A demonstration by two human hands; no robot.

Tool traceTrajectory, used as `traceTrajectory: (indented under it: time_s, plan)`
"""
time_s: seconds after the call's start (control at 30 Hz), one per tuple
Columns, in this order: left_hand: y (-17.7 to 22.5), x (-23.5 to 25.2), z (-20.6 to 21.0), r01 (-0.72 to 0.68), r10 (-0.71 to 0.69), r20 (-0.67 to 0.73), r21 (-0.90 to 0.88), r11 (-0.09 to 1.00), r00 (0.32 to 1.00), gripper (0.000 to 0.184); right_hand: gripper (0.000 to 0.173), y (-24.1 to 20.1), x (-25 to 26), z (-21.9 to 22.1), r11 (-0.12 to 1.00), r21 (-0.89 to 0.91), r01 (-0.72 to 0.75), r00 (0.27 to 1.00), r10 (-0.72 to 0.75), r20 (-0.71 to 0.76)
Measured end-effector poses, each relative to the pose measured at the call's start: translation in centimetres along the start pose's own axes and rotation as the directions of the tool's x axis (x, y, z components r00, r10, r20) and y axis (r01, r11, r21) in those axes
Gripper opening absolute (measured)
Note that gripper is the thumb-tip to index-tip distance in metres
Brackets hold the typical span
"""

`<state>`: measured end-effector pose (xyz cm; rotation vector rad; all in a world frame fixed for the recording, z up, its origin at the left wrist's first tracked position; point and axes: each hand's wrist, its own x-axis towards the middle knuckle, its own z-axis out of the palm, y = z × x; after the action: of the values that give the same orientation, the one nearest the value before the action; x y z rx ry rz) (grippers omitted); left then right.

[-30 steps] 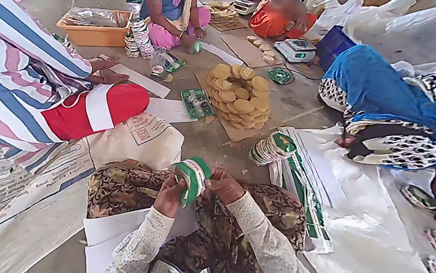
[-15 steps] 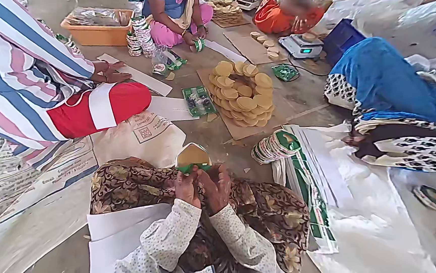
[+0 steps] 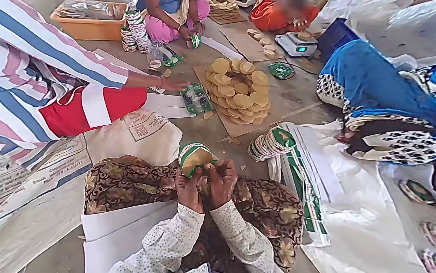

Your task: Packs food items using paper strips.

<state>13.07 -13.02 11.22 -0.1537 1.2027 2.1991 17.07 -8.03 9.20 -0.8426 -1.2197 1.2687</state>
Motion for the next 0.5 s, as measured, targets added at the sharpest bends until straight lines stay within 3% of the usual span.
traceTrajectory:
  time_s: [0.07, 0.2, 0.3, 0.4, 0.5]
  plan:
    - [0.3, -0.6, 0.1, 0.009, -0.009, 0.015, 0.021, 1.000, 1.000, 0.040, 0.029, 0.0, 0.5, 0.1, 0.998, -0.013, 0.062, 0.996, -0.062, -0.056]
    - [0.6, -0.9, 0.3, -0.020, 0.018, 0.044, 0.042, 0.999, 0.999, 0.039, 0.017, -0.5, 1.0, -0.5, 0.961, -0.153, 0.232, 0.970, -0.240, -0.036]
    - [0.8, -1.0, 0.2, -0.055, 0.049, 0.085, 0.072, 0.996, 0.995, 0.044, 0.011, -0.7, 1.3, -1.6, 0.773, -0.430, 0.466, 0.881, -0.452, 0.143]
    - [1.1, -0.6, -0.1, -0.078, 0.065, 0.120, 0.110, 0.991, 0.991, 0.044, 0.016, -1.0, 1.1, -2.3, 0.637, -0.529, 0.560, 0.823, -0.499, 0.271]
    - [1.5, -0.3, -0.4, -0.057, 0.038, 0.148, 0.129, 0.990, 0.988, 0.044, 0.019, -1.5, 1.4, -2.2, 0.668, -0.508, 0.544, 0.835, -0.493, 0.246]
